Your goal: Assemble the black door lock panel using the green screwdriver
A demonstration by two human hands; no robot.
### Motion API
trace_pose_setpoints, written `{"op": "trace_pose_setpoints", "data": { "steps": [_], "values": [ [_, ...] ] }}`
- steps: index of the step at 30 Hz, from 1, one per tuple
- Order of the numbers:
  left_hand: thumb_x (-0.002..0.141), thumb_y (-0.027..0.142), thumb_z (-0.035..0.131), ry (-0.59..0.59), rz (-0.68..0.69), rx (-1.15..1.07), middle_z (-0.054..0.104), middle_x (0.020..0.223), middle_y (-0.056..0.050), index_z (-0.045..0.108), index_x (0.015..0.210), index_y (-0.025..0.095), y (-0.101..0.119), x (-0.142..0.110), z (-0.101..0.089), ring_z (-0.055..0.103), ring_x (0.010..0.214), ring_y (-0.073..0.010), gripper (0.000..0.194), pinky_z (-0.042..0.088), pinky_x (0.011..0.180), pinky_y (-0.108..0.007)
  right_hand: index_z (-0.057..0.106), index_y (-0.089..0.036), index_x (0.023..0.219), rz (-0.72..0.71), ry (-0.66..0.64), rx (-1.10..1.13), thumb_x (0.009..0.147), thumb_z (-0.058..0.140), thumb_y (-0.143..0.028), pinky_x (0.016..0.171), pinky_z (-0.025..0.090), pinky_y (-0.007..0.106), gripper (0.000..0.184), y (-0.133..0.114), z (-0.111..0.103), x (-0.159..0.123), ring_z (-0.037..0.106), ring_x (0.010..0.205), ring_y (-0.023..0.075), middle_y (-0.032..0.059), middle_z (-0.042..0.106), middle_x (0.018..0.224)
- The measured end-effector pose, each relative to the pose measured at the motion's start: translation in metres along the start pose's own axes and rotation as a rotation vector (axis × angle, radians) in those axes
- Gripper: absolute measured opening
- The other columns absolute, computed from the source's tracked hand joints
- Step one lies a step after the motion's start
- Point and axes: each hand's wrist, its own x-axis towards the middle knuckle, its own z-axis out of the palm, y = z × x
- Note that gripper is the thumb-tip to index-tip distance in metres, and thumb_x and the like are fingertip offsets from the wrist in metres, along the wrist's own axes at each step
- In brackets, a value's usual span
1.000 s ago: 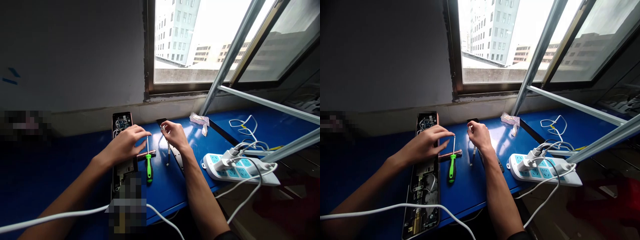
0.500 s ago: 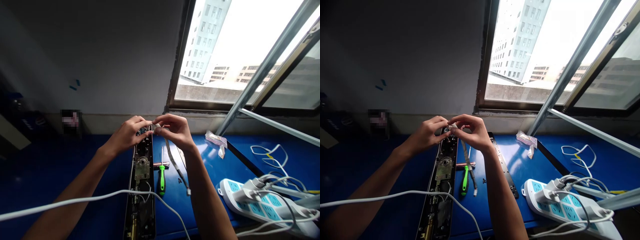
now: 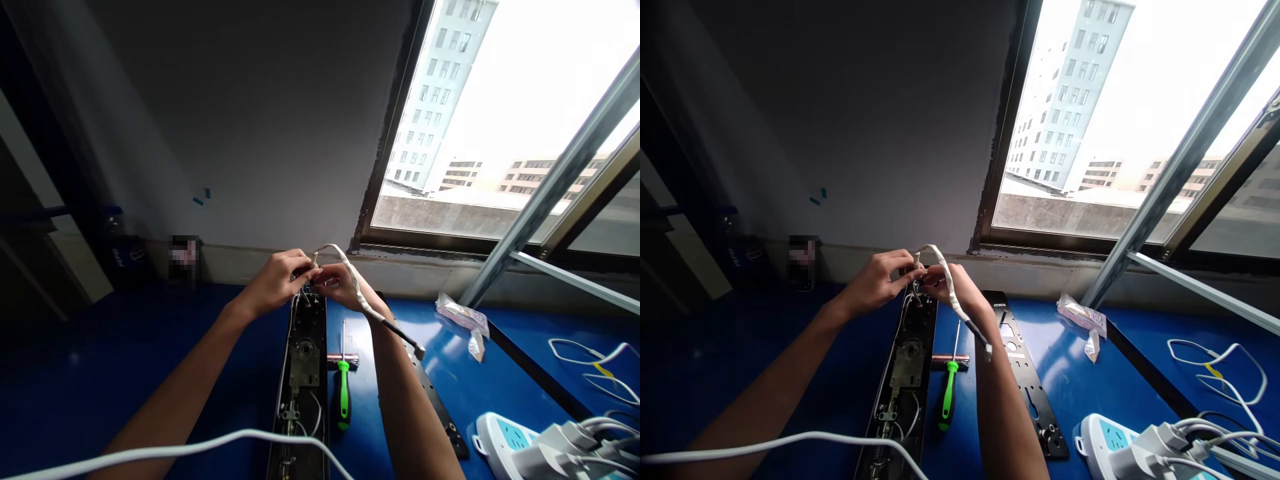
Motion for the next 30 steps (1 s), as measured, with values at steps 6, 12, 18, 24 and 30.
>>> {"op": "trace_pose_setpoints", "data": {
  "steps": [6,12,18,24,30],
  "values": [
    [0.096,0.047,0.068,-0.074,-0.061,-0.05,0.076,0.097,-0.004,0.073,0.118,0.023,-0.01,-0.002,-0.001,0.071,0.088,-0.02,0.034,0.056,0.079,-0.032,0.078,-0.017,0.088,0.045,0.034,-0.118,0.08,0.076,-0.02,0.068,0.051,0.026,0.009,0.01,-0.005,-0.003,0.069,0.072,0.0155,0.0023,0.077,0.078],
    [0.095,0.053,0.063,-0.111,-0.213,0.143,0.069,0.124,-0.011,0.072,0.123,0.022,-0.047,-0.008,0.012,0.065,0.119,-0.0305,0.043,0.052,0.103,-0.046,0.079,-0.016,0.09,0.093,0.039,-0.178,0.077,0.07,-0.009,0.067,0.046,0.023,0.018,0.013,-0.008,-0.007,0.064,0.069,0.0118,0.0033,0.078,0.081],
    [0.091,0.056,0.064,-0.295,-0.442,0.112,0.05,0.153,-0.012,0.048,0.153,0.031,-0.054,-0.016,0.026,0.053,0.139,-0.0325,0.069,0.046,0.115,-0.045,0.08,-0.016,0.088,0.127,0.022,-0.217,0.076,0.071,-0.008,0.063,0.041,0.021,0.017,0.015,-0.006,-0.004,0.062,0.068,0.0104,0.0011,0.075,0.075],
    [0.086,0.051,0.067,-0.381,-0.442,0.006,0.053,0.154,-0.01,0.04,0.158,0.03,-0.053,-0.017,0.034,0.053,0.14,-0.0342,0.08,0.044,0.116,-0.045,0.079,-0.017,0.088,0.112,0.016,-0.294,0.074,0.066,-0.005,0.064,0.042,0.02,0.023,0.012,-0.003,-0.003,0.061,0.067,0.0105,0.0007,0.074,0.074],
    [0.076,0.044,0.078,-0.357,-0.426,-0.195,0.063,0.143,-0.012,0.049,0.15,0.021,-0.057,-0.015,0.036,0.061,0.13,-0.0343,0.083,0.049,0.108,-0.043,0.074,-0.02,0.078,0.085,0.026,-0.405,0.066,0.06,-0.004,0.065,0.039,0.023,0.025,0.006,0.004,-0.002,0.057,0.066,0.0116,-0.0003,0.072,0.074]
  ]
}}
